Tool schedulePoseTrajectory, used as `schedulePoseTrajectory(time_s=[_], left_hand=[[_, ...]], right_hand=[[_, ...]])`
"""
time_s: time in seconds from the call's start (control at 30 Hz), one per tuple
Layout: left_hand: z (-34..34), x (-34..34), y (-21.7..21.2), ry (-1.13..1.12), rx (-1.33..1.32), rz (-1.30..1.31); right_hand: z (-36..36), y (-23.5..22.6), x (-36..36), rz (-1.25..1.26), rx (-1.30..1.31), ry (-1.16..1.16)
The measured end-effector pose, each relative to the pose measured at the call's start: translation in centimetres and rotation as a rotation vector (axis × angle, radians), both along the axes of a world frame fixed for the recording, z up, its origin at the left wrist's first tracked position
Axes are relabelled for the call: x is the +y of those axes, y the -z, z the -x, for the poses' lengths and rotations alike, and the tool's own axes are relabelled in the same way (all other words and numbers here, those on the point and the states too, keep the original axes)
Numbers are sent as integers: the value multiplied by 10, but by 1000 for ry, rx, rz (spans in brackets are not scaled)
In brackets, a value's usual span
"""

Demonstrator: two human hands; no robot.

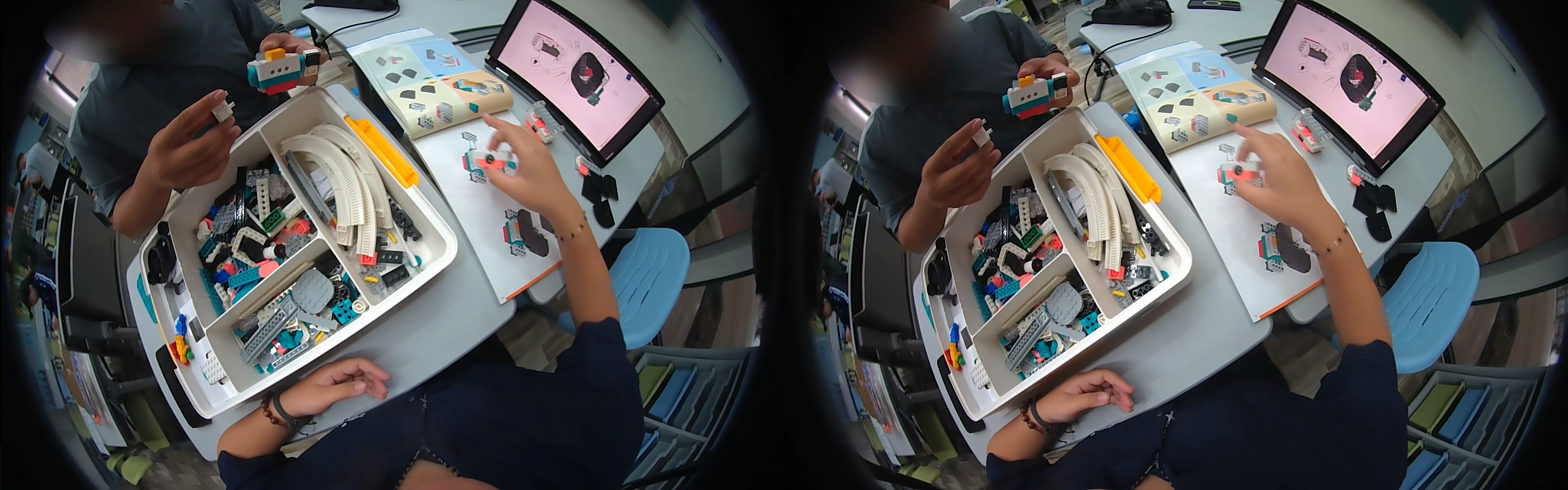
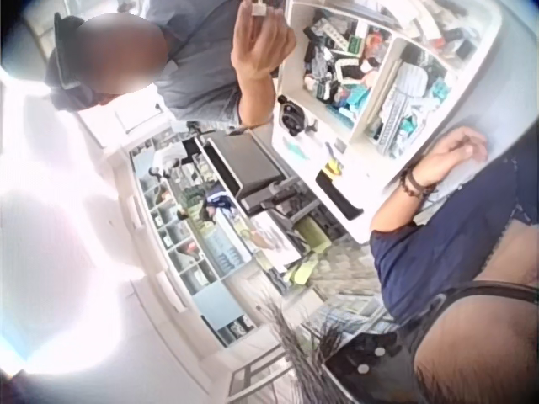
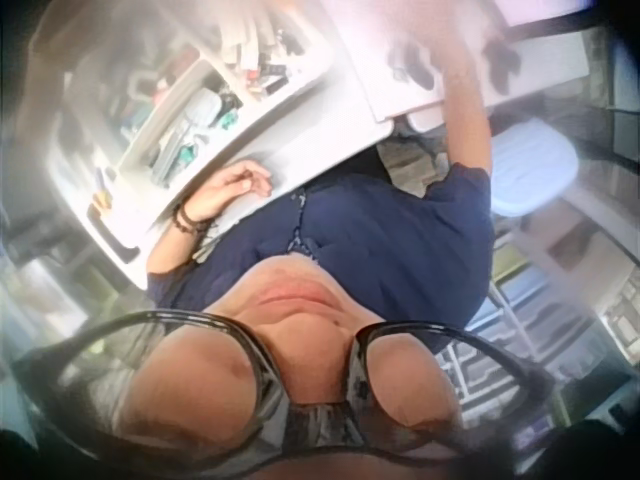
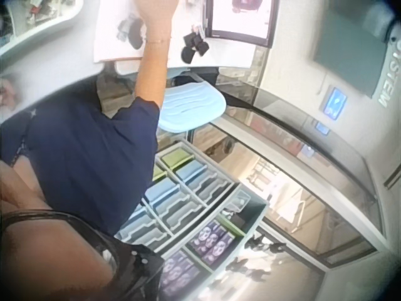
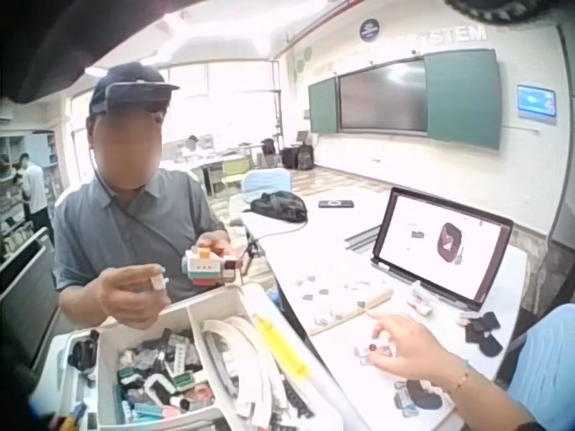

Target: The person assembles a small structure from colorful interlocking building blocks, selecting pieces from a compartmentalized tray and attaching them to a base plate. They reference a printed instruction manual and a tablet screen while adding and removing individual blocks to match the illustrated steps.

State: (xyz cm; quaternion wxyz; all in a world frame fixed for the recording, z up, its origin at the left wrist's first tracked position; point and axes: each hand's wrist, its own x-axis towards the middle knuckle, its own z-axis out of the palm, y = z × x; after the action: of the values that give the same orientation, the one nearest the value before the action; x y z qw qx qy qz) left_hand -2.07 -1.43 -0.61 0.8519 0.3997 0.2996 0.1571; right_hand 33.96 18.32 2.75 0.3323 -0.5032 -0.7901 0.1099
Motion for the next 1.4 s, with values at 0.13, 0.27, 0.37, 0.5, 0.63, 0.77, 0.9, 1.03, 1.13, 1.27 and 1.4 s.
schedulePoseTrajectory(time_s=[0.13,0.27,0.37,0.5,0.63,0.77,0.9,1.03,1.13,1.27,1.4], left_hand=[[-1,4,0,6,-29,-13],[-1,2,-1,-1,-41,-15],[0,3,0,7,-45,-15],[0,4,-2,18,-5,-2],[1,2,-2,10,-26,58],[0,5,1,23,-64,16],[1,4,-2,20,-23,29],[2,4,2,25,-65,21],[2,3,4,16,-77,27],[3,5,2,25,-56,32],[4,-2,0,2,-7,39]], right_hand=[[16,7,49,30,-20,-22],[22,3,63,258,43,12],[14,4,62,252,102,-51],[12,7,62,407,145,-69],[12,18,63,208,155,-139],[-16,18,64,-3,219,-8],[-65,23,54,-38,360,254],[-78,26,31,-92,278,451],[-79,33,18,-27,211,491],[-74,36,11,1,62,469],[-76,40,4,-22,32,445]])
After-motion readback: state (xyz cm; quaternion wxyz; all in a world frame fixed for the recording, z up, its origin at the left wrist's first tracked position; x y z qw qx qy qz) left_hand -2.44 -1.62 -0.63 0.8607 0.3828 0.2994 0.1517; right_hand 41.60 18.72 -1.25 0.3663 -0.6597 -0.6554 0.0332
